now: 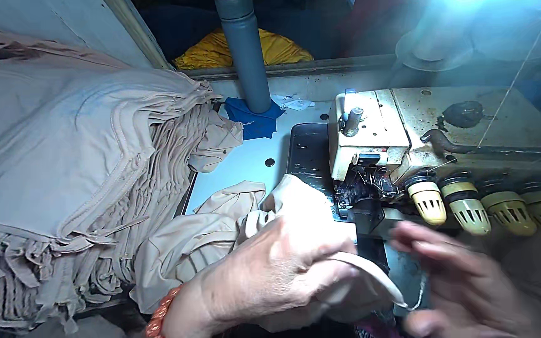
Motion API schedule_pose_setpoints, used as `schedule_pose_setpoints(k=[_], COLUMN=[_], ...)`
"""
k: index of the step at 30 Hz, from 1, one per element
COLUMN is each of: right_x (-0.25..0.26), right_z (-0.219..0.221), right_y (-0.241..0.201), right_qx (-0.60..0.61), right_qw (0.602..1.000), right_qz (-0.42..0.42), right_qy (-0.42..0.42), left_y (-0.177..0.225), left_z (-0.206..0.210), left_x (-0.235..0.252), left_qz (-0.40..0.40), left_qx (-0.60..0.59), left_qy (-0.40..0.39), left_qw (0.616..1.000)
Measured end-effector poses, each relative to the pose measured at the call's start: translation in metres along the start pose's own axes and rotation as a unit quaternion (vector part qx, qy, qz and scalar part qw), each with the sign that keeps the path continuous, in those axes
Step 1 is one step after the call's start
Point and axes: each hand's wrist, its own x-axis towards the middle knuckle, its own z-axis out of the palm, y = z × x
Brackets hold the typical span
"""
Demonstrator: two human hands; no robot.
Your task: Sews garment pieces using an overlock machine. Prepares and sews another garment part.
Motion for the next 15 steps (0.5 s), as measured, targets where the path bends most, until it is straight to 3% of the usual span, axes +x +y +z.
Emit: schedule_pose_setpoints(k=[2, 4, 6, 8, 11, 13, 15], right_x=[0.004, 0.006, 0.006, 0.005, 0.004, 0.005, 0.009], right_z=[0.018, 0.025, 0.023, 0.02, 0.02, 0.021, 0.026], right_y=[-0.01, -0.014, -0.013, -0.008, -0.005, -0.001, 0.002], right_qx=[0.032, 0.058, 0.11, 0.187, 0.273, 0.278, 0.212], right_qw=[0.997, 0.994, 0.986, 0.97, 0.938, 0.934, 0.957], right_qz=[0.022, 0.051, 0.098, 0.139, 0.201, 0.198, 0.127], right_qy=[-0.07, -0.075, -0.074, -0.068, -0.076, -0.109, -0.152], left_y=[0.005, 0.006, 0.002, -0.007, -0.009, -0.01, -0.012], left_z=[0.001, -0.009, -0.022, -0.031, -0.04, -0.035, -0.028], left_x=[0.013, 0.02, 0.017, 0.01, 0.008, 0.01, 0.013], left_qz=[0.006, -0.046, -0.106, -0.106, -0.116, -0.113, -0.099], left_qx=[-0.054, -0.077, 0.021, 0.074, -0.073, -0.106, -0.102], left_qy=[-0.037, -0.087, -0.13, -0.124, -0.138, -0.143, -0.158], left_qw=[0.998, 0.992, 0.986, 0.984, 0.981, 0.978, 0.977])
